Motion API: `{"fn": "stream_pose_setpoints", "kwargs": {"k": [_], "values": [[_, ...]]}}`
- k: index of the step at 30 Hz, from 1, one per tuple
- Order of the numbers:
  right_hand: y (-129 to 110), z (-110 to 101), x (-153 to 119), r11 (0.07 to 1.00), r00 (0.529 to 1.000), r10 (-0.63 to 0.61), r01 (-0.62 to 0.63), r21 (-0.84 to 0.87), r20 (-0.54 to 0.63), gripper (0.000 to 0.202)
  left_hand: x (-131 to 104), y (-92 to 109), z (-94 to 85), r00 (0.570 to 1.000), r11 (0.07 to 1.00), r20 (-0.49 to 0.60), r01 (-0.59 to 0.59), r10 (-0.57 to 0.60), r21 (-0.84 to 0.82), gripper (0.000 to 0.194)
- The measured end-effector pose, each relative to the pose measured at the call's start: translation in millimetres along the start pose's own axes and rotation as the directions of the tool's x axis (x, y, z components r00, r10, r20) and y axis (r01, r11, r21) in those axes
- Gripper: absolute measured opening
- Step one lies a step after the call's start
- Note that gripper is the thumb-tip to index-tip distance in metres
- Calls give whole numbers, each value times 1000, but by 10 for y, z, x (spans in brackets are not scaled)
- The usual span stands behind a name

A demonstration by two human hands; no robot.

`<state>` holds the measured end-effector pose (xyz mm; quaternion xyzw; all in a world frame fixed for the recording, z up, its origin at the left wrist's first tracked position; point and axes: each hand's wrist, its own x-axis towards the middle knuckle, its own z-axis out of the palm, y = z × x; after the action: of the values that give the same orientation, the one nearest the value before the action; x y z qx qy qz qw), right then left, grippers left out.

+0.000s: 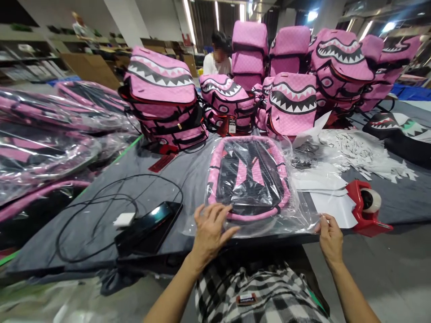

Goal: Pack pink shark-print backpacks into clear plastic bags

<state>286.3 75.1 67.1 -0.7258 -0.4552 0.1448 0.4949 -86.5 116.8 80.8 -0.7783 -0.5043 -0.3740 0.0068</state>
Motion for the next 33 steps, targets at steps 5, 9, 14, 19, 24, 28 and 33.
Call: {"fn": "stream_pose_setpoints", "kwargs": {"k": [5,9,14,19,24,28,33], "values": [[1,19,-23,999,1000,22,-21,28,-8,62,85,249,17,985,996,150,-85,88,-27,35],[23,17,-23,998,999,31,-30,60,-16,59,16,249,-12,975,997,212,-51,62,-56,24],[7,12,-27,994,999,45,-44,100,-10,58,22,215,16,981,993,170,-75,90,-93,21],[19,4,-37,993,998,57,-56,107,-12,60,76,229,-10,980,992,174,-79,95,-96,20],[41,1,-43,991,998,67,-65,119,-13,61,33,261,-77,972,997,226,-51,64,-63,26],[41,0,-31,992,998,65,-63,110,-8,58,-1,230,-57,975,994,218,-27,51,-109,24],[53,-1,-43,992,998,56,-55,112,-12,59,18,227,-89,973,985,227,7,33,-174,27]]}}
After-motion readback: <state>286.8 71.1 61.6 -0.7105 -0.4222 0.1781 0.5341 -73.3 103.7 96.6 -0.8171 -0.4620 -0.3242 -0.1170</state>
